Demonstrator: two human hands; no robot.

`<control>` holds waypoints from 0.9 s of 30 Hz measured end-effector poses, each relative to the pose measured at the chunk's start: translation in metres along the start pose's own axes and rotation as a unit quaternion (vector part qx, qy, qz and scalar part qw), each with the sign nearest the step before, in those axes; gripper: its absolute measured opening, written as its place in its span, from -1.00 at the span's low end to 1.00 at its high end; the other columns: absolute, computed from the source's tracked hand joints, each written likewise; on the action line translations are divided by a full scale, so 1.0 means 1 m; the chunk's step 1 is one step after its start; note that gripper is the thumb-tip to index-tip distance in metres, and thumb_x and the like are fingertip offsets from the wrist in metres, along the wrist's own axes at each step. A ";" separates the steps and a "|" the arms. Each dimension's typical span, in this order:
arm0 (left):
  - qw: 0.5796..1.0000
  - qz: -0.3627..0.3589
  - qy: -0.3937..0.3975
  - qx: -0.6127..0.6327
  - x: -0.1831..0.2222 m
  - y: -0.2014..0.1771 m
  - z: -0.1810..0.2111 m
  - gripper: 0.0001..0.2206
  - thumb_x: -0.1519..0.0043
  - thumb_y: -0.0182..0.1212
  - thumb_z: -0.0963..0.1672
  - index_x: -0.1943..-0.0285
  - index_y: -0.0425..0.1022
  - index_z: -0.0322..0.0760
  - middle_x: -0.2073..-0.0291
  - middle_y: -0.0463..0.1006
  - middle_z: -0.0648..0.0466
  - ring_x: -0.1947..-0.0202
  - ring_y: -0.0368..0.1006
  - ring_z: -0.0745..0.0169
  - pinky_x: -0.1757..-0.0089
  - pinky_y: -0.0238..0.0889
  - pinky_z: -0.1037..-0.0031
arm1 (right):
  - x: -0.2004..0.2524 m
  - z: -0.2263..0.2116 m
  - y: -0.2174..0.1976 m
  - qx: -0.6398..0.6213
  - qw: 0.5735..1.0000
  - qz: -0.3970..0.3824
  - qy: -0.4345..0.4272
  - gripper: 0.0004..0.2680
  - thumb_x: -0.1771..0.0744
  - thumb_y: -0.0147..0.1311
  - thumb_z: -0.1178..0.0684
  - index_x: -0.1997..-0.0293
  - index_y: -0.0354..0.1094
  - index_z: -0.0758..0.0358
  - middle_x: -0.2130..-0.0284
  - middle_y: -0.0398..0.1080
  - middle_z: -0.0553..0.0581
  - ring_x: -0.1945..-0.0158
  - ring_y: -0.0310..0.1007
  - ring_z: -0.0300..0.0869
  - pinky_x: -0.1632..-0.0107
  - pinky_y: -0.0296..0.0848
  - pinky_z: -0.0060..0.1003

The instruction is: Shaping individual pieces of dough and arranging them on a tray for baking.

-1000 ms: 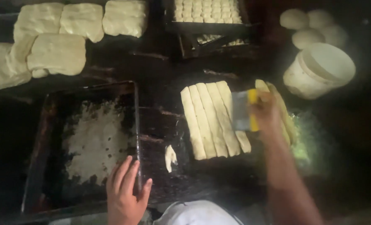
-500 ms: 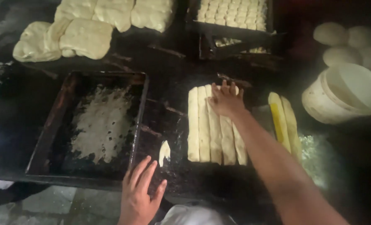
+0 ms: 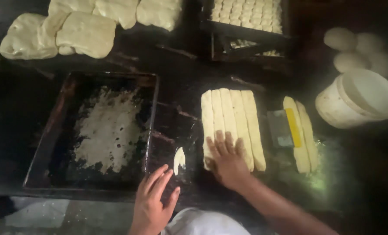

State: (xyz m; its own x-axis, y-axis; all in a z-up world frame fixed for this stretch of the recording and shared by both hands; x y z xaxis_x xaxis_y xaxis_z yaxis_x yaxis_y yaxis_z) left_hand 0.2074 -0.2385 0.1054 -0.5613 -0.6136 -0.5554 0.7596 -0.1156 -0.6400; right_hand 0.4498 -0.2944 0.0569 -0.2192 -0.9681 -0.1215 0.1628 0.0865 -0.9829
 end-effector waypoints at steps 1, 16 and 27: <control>1.000 -0.001 -0.004 0.002 -0.001 0.000 0.000 -0.57 -0.07 0.38 -0.09 -0.13 0.53 -0.32 -0.18 0.49 -0.06 -0.09 0.45 -0.13 -0.06 0.31 0.11 | -0.012 0.020 -0.001 0.001 1.000 -0.004 -0.001 -0.49 -0.37 -0.20 -0.27 -0.49 -0.10 0.09 -0.44 -0.10 0.34 -0.47 -0.12 0.27 -0.34 -0.06 0.34; 0.967 -0.220 0.079 0.101 -0.037 0.100 0.057 -0.56 -0.24 0.31 -0.05 -0.24 0.45 -0.37 -0.17 0.45 -0.20 -0.20 0.34 -0.18 -0.15 0.19 0.08 | -0.091 0.199 0.013 -0.240 0.961 -0.023 0.134 -0.73 -0.27 0.14 0.14 -0.08 0.35 0.20 0.13 0.51 0.34 0.08 0.54 0.13 0.03 0.48 0.03; 0.937 -0.148 0.272 0.161 -0.059 0.211 0.113 -0.60 -0.02 0.29 -0.27 -0.03 0.46 -0.03 -0.15 0.59 -0.10 -0.30 0.30 -0.30 -0.27 0.14 0.06 | 0.251 0.180 -0.116 -0.615 0.752 0.136 0.194 -0.80 -0.24 0.17 0.29 0.08 0.48 0.36 0.04 0.56 0.25 -0.05 0.60 -0.06 -0.06 0.63 -0.14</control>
State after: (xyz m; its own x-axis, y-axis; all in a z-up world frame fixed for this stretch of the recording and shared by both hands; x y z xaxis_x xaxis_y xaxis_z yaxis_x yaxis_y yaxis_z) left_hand 0.4380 -0.3144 0.0631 -0.7815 -0.0378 -0.6228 0.5540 -0.5014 -0.6646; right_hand 0.5491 -0.5896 0.1655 -0.6426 -0.7536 -0.1386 -0.7075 0.6529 -0.2705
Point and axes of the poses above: each hand's wrist, its own x-axis away from the middle knuckle, its own y-axis out of the palm, z = x × y, the point moved 5 cm from there along -x, towards the middle knuckle
